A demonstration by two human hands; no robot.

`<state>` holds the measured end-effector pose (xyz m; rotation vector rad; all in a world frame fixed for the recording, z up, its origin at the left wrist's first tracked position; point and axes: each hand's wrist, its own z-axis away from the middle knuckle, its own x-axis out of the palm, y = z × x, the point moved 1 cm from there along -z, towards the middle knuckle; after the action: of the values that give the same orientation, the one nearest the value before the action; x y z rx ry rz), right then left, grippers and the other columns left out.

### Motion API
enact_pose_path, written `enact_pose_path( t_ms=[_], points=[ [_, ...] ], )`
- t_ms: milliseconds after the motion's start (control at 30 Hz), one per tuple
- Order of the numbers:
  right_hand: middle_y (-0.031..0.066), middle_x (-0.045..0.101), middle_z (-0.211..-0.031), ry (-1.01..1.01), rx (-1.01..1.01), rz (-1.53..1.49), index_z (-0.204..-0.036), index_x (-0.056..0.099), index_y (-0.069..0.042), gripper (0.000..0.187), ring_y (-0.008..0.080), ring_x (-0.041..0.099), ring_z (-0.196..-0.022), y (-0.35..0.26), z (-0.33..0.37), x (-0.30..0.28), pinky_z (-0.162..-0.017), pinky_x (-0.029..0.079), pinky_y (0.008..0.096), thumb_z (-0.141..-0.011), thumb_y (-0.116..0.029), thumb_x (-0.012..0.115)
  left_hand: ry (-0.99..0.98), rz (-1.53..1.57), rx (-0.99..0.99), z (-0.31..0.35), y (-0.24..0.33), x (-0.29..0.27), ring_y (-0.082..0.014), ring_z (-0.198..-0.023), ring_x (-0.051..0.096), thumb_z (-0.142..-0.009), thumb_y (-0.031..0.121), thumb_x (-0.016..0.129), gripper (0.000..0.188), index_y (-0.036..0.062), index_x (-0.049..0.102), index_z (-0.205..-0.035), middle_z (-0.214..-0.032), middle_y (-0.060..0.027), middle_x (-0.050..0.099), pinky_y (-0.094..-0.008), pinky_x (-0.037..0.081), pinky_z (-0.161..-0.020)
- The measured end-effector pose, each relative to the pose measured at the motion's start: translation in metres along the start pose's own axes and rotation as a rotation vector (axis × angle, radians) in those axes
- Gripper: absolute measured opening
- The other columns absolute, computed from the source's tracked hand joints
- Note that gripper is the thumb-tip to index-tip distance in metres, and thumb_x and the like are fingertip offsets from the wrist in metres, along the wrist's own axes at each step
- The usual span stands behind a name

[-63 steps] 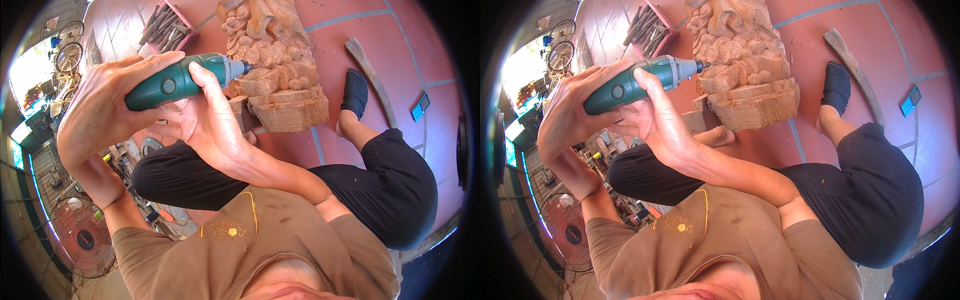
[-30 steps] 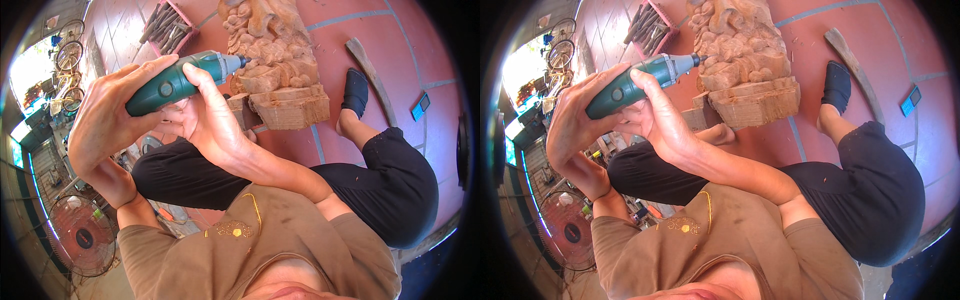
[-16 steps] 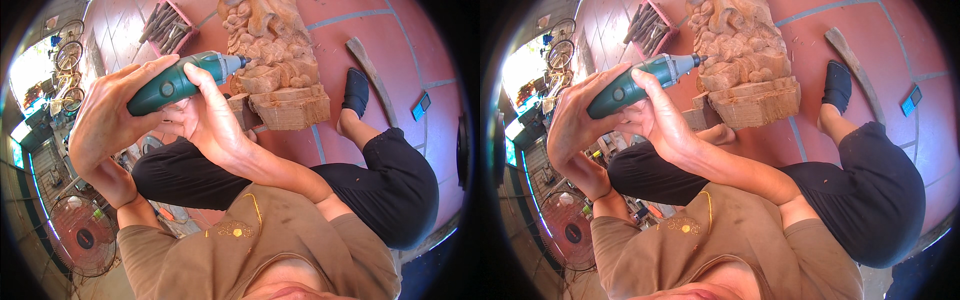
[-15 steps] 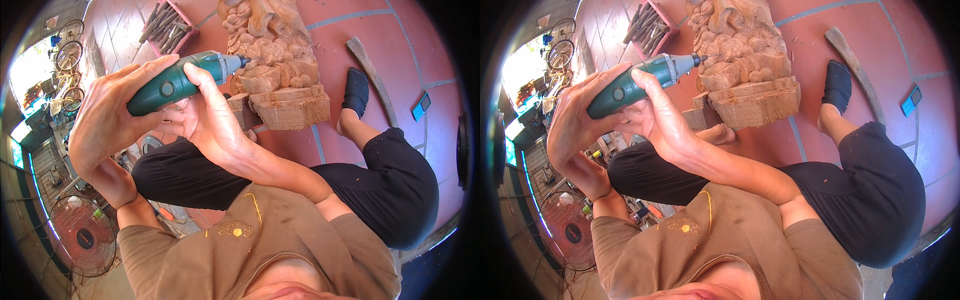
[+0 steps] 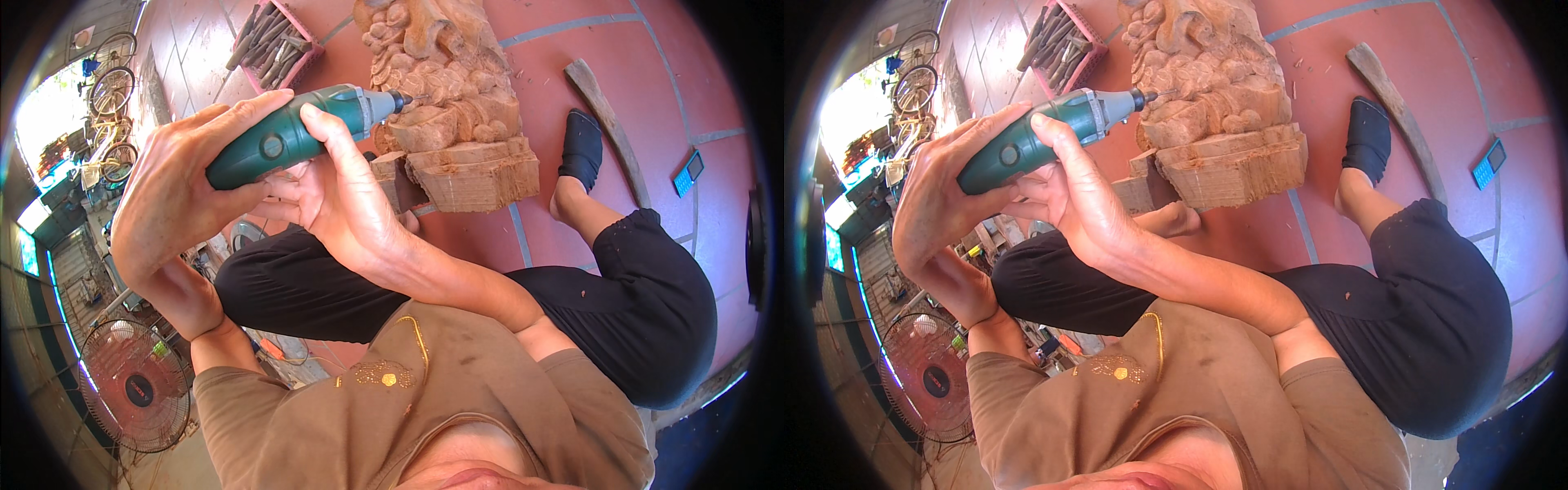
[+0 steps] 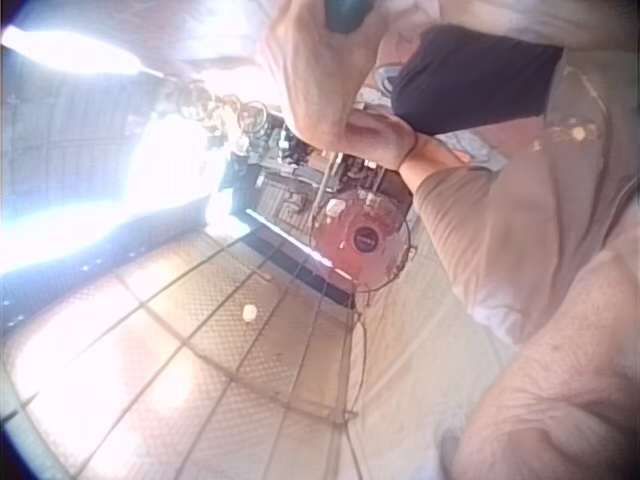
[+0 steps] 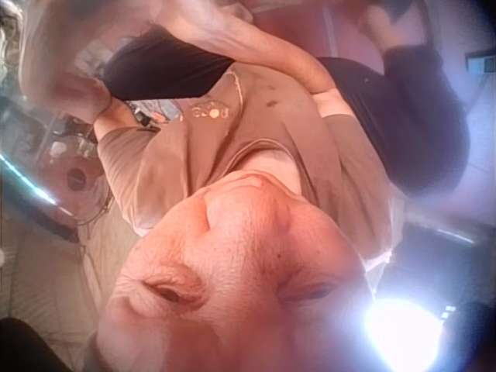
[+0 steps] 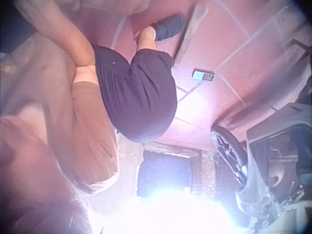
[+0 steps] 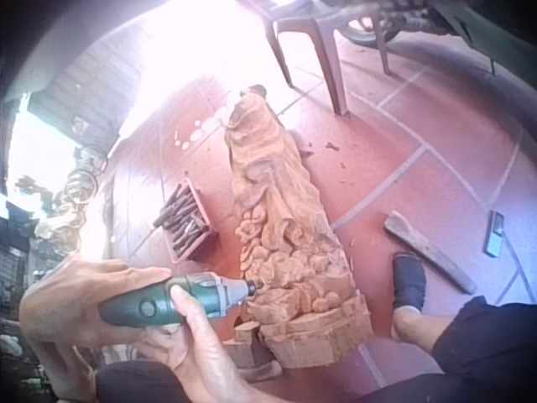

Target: The person uses a green rotary carving tool to shape and detail a wooden block with grape-like patterns. The hands hold the tool steadily and move it across the surface to refine the carved features.

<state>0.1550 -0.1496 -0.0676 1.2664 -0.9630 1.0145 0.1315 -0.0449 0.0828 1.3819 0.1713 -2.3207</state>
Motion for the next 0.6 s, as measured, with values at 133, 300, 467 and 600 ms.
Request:
enact_pose_path(
  t_ms=[133,300,467,600],
  points=[
    [0.0094,0.068,-0.124,0.011,0.01,0.013,-0.138,0.052,-0.01,0.059,0.0249,0.067,-0.113,-0.0003,-0.0001,0.0021,-0.1,0.052,0.0457,-0.101,-0.055,0.051,0.028,-0.011,0.006,0.0026,0.0017,0.0005,-0.0366,-0.088,0.069,-0.067,0.011,0.077,0.074,0.0108,0.059,-0.139,-0.101,-0.0163,0.07,-0.0413,0.054,-0.078],
    [0.01,0.068,-0.125,0.025,0.012,0.012,-0.138,0.052,-0.01,0.06,0.0262,0.066,-0.115,-0.0012,-0.0004,0.0018,-0.103,0.05,0.047,-0.101,-0.056,0.051,0.021,-0.015,0.005,0.0006,0.0015,0.001,-0.0369,-0.088,0.069,-0.066,0.012,0.077,0.075,0.011,0.059,-0.139,-0.101,-0.0169,0.07,-0.0413,0.054,-0.078],
    [0.01,0.068,-0.125,0.02,0.026,0.009,-0.138,0.052,-0.009,0.06,0.0268,0.066,-0.114,-0.0014,-0.0007,0.0029,-0.103,0.049,0.0474,-0.101,-0.056,0.051,0.009,-0.005,-0.009,0.0022,0.0015,-0.0008,-0.0371,-0.089,0.069,-0.066,0.012,0.078,0.075,0.0109,0.059,-0.139,-0.101,-0.017,0.07,-0.0414,0.054,-0.078],
    [0.0089,0.068,-0.124,0.028,0.022,0.004,-0.137,0.053,-0.009,0.058,0.0261,0.067,-0.113,0.0009,-0.0017,0.0042,-0.103,0.05,0.0468,-0.101,-0.055,0.052,0.039,-0.002,0.009,0.0042,0.0006,0.0007,-0.0369,-0.089,0.069,-0.066,0.012,0.077,0.075,0.0106,0.06,-0.139,-0.102,-0.0171,0.07,-0.041,0.054,-0.078]
  ],
)
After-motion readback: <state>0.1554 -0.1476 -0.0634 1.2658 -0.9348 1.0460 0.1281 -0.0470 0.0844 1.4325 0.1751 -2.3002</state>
